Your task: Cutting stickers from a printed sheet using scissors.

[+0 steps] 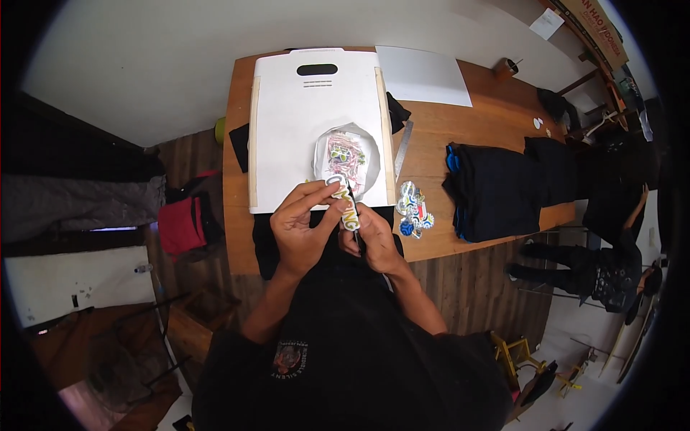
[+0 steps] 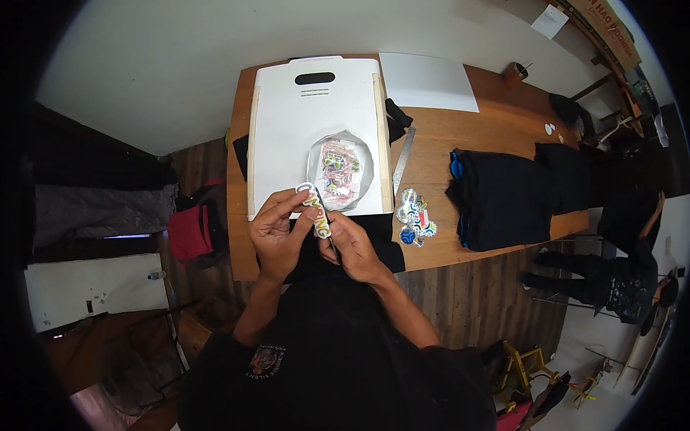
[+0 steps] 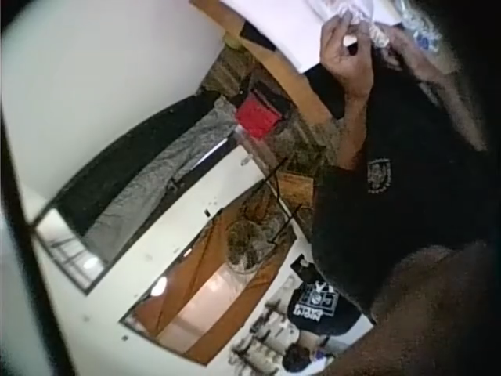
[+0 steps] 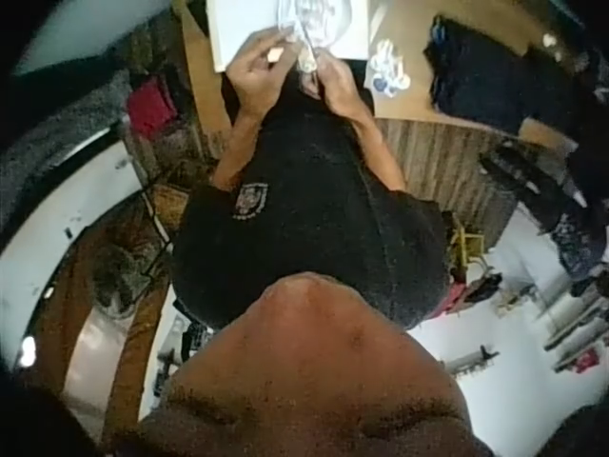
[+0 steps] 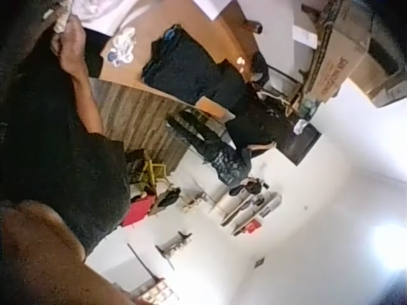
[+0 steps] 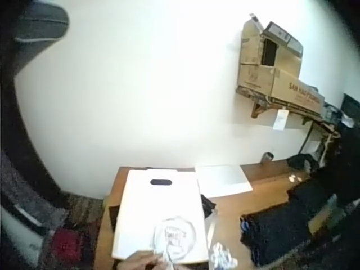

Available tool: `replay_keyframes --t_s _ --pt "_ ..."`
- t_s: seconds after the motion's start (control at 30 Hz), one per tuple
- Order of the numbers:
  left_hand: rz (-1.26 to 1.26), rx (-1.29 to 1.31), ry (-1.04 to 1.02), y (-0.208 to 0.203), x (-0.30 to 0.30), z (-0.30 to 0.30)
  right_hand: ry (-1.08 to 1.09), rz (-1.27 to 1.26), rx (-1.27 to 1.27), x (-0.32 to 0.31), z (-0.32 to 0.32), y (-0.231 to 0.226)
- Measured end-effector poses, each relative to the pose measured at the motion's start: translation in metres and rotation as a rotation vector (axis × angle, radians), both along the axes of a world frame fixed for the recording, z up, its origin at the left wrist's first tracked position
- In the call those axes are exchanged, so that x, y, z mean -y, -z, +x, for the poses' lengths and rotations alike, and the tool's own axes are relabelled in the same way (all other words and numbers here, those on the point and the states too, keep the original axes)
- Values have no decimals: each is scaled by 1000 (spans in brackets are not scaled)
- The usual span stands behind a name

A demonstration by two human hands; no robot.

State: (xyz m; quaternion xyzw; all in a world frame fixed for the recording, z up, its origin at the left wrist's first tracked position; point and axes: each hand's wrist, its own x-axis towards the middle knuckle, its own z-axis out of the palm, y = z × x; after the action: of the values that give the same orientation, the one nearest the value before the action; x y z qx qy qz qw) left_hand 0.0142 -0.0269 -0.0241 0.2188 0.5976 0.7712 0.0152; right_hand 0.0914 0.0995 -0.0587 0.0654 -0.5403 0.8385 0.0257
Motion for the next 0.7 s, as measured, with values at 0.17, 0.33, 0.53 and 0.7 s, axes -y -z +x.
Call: replay_keyframes --t_s 0.17,0.33,0.53,0.7 --pt "-8 1 3 3 5 -1 14 -34 -6 6 -2 5" --pt "-1 8 -2 4 3 -3 17 -44 18 5 -3 5" --pt "-17 16 1 13 12 -9 12 -63 29 14 -9 16" --pt "-12 28 -60 10 -27 -6 -39 -52 45 -28 -13 8"
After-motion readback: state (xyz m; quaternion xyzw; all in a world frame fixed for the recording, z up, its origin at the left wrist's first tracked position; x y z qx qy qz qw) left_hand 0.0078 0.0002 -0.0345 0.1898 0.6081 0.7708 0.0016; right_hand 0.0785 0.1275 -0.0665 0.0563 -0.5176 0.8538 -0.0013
